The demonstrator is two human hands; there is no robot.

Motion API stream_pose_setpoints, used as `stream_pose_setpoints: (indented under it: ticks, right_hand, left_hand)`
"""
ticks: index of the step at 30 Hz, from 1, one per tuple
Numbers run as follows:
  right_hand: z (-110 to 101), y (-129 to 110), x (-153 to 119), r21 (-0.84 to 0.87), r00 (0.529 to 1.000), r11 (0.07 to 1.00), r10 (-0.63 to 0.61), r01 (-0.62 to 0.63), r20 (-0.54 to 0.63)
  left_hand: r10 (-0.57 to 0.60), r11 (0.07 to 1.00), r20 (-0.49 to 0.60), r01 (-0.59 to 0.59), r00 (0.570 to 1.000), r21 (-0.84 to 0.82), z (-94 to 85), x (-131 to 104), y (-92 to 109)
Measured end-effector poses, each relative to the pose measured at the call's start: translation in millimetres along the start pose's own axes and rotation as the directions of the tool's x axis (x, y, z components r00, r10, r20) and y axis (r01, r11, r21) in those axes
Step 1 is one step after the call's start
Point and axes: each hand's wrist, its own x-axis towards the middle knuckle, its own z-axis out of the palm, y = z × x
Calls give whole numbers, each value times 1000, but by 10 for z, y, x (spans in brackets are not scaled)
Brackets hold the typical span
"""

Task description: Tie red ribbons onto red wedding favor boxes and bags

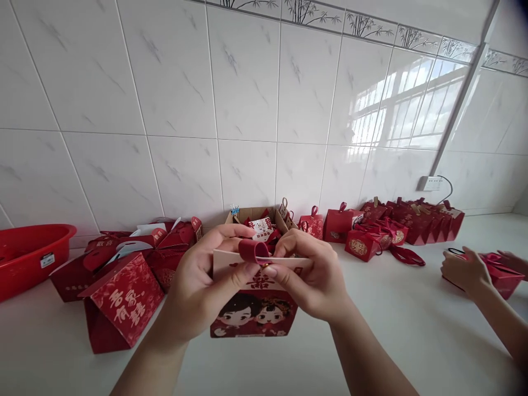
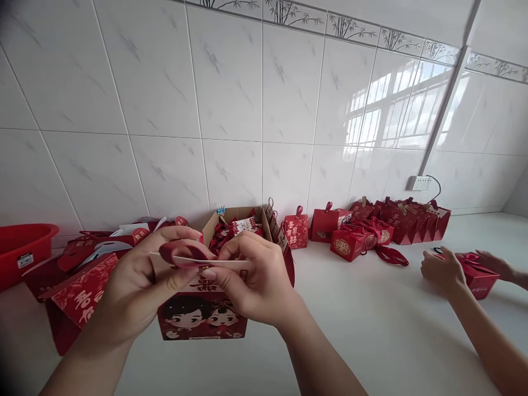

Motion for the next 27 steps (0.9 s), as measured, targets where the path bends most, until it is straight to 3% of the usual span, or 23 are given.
stream_pose_setpoints:
  ticks: [5,10,17,24,27]
  right_hand:
    - [61,22,-18,131,992,983,123,-125,24]
    - [118,56,-50,272,966,927,255,-259,50]
    - [86,81,-41,380,895,810,418,-446,157]
    - [35,105,-30,326,774,704,540,-631,331]
    - [42,120,-27,312,762,697,560,-645,325]
  left_hand:
    - [108,994,-52,-106,993,38,16,-10,-28]
    - [129,991,-129,-122,983,61,48,-25,-20]
    - [-103,994,-59,101,993,-29,18,30,-43]
    - [-211,964,39,201,977,177,-35,42,-106]
    - [-254,954,48,242,966,175,-23,33,-105]
